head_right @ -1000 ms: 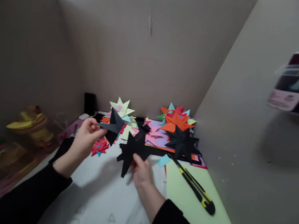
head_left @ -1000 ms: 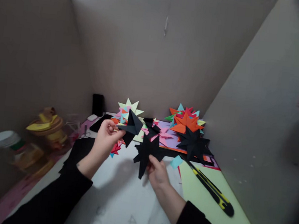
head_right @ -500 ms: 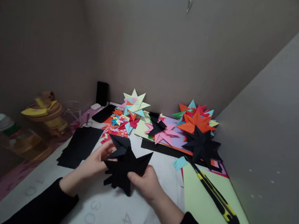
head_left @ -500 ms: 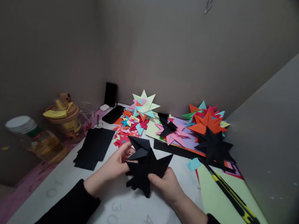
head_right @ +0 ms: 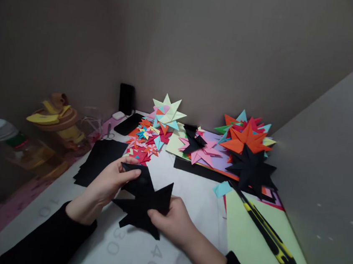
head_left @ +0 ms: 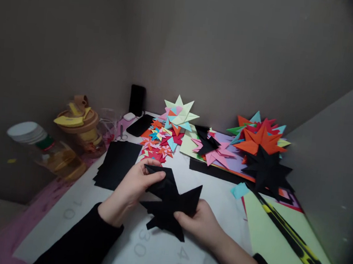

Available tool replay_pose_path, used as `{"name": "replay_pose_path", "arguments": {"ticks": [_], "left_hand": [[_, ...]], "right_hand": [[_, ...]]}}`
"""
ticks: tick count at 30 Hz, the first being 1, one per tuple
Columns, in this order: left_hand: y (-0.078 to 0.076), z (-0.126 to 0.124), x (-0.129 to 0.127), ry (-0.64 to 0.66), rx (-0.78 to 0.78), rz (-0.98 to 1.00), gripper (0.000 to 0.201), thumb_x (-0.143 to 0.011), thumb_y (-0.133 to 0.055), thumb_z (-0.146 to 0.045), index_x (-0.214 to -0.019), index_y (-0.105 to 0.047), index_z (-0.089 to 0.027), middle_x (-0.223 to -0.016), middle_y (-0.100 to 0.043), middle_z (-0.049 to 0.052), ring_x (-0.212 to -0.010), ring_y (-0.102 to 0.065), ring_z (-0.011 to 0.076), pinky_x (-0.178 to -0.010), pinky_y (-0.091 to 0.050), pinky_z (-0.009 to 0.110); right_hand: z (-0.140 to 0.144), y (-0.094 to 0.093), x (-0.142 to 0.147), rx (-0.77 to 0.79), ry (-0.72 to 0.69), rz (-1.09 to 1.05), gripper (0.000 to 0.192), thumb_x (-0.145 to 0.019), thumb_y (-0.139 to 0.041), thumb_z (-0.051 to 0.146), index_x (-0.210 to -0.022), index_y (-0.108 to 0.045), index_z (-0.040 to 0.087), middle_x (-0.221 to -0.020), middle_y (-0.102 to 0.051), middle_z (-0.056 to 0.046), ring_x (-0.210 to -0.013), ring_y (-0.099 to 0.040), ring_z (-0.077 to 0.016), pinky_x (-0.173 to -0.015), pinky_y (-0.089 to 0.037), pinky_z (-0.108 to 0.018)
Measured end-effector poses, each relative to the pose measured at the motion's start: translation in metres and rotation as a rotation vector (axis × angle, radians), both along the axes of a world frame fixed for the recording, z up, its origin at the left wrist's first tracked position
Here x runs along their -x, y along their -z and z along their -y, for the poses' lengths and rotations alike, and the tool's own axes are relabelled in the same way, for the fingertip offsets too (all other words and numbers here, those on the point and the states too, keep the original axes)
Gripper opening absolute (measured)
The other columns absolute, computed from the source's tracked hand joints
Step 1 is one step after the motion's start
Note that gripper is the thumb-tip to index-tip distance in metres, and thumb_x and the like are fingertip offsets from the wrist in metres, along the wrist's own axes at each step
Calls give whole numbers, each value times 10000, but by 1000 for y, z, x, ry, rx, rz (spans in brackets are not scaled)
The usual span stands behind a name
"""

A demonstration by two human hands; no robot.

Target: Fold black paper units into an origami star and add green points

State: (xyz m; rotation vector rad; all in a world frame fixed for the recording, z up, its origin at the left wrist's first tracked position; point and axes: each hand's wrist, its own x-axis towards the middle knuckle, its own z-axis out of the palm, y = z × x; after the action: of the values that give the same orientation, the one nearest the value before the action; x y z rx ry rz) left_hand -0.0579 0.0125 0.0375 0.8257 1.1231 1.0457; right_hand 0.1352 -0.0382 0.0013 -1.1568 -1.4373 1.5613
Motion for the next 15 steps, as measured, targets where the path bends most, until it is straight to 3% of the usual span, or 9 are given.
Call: {"name": "replay_pose_path", "arguments": {"ticks": [4, 7, 10, 13, 15], "left_hand": [[2, -7, 10, -163, -56, 56, 447, -550, -849, -254, -872, -551, -167, -648, -672, -20, -555, -614, 111, -554, -472, 203], [3, -11, 19, -188, -101, 6, 452, -554, -845, -258, -883, -545, -180, -598, -640, -52, -514, -590, 98, -520, -448, 186], [4, -9, 19, -152, -131, -63, 451, -572, -834, -274, -904, -539, -192, -501, -535, -104, -439, -516, 69, -462, -376, 157], [5, -2, 6, -80, -144, -117, 435, -589, -821, -276, -903, -530, -200, -430, -407, -143, -391, -434, 47, -434, -305, 143], [7, 4, -5, -22, -122, -121, 424, -594, -810, -277, -893, -520, -202, -427, -414, -141, -397, -446, 57, -440, -310, 153]], "right_hand": [[-5, 1, -5, 69, 100, -294, 293, -640, -749, 232, -924, -708, 170, -864, -729, -57, -803, -666, -247, -746, -530, -362], [-19, 6, -11, 80, 483, -539, 288, -604, -796, 294, -855, -697, 193, -816, -720, -35, -770, -667, -224, -740, -538, -369], [-34, 13, -17, 22, 839, -557, 228, -588, -821, 278, -715, -654, 189, -634, -644, 27, -579, -584, -125, -550, -493, -245], [-39, 18, -19, 41, 884, -474, 283, -570, -834, 296, -602, -587, 163, -524, -547, 46, -470, -465, -82, -433, -382, -204], [-36, 19, -17, 25, 857, -423, 301, -594, -822, 318, -591, -566, 161, -522, -527, 45, -470, -441, -81, -436, -364, -212]]}}
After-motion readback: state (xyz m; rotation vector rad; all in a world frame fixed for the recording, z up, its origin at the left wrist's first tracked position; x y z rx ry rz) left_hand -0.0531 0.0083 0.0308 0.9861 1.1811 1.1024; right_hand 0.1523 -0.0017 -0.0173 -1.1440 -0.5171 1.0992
